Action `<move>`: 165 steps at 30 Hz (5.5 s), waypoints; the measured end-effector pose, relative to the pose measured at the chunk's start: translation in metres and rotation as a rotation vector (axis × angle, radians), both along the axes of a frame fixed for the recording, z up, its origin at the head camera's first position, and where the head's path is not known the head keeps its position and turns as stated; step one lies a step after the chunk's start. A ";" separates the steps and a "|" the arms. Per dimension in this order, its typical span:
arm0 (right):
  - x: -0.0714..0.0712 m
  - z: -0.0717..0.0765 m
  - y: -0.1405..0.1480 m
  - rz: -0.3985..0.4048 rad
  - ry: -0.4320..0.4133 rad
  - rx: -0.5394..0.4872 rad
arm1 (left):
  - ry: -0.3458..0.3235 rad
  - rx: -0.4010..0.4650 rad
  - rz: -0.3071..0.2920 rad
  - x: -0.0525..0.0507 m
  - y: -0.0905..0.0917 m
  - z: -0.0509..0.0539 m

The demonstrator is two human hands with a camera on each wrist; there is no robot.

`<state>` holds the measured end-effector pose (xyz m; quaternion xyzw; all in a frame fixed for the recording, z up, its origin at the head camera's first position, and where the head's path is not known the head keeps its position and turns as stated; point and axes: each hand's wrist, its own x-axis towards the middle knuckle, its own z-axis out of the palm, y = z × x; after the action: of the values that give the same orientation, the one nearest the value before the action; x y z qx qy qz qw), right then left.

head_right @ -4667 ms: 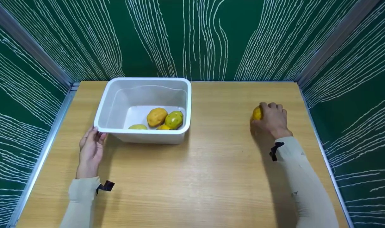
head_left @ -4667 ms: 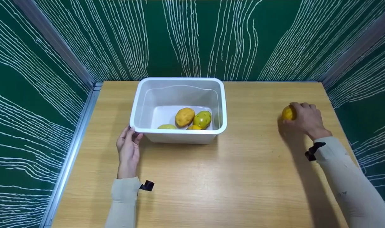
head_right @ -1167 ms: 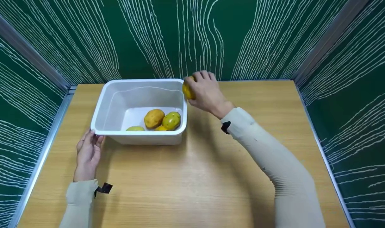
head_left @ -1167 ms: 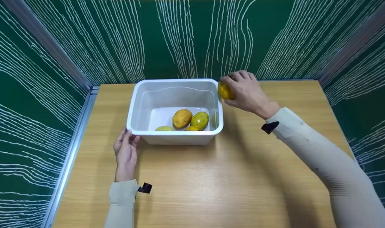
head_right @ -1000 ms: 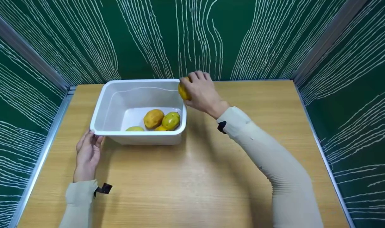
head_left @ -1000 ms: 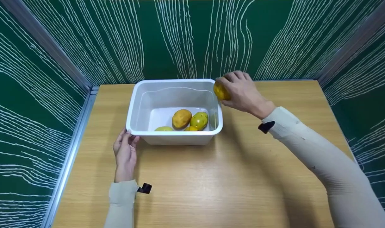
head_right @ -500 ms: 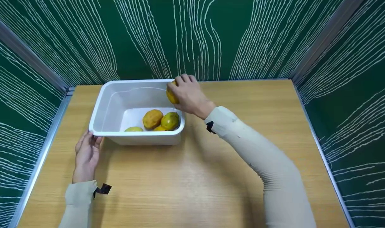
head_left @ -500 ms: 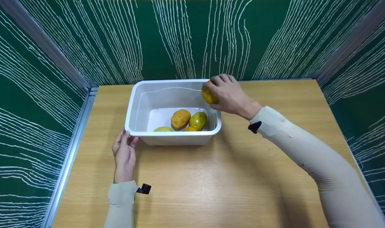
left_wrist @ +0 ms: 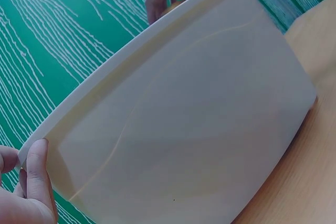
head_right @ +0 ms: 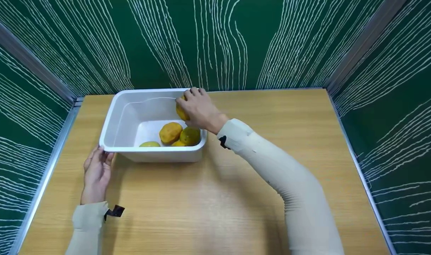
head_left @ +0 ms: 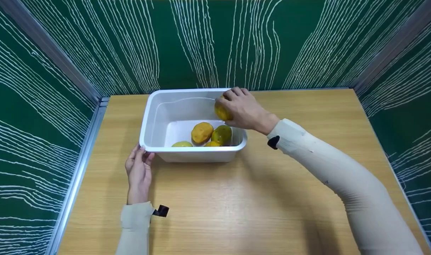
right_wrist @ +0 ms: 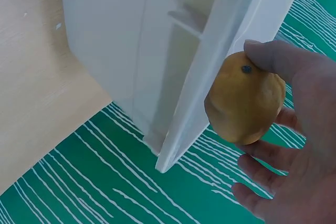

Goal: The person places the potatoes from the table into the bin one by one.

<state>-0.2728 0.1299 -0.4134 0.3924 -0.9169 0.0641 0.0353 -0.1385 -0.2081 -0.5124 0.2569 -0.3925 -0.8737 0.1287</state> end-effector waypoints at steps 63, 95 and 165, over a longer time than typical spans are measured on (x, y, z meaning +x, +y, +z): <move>-0.018 -0.005 -0.093 0.154 -0.275 0.302 | 0.016 0.016 0.010 0.001 0.001 0.000; -0.015 -0.034 -0.116 0.304 -0.276 0.413 | -0.002 -0.036 0.036 -0.001 0.000 -0.002; 0.016 0.034 -0.024 0.072 -0.295 0.183 | -0.001 -0.012 0.022 0.001 0.002 0.001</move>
<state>-0.2568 0.1058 -0.3793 0.4127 -0.8995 0.0385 -0.1380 -0.1375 -0.2062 -0.5117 0.2610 -0.3952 -0.8696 0.1396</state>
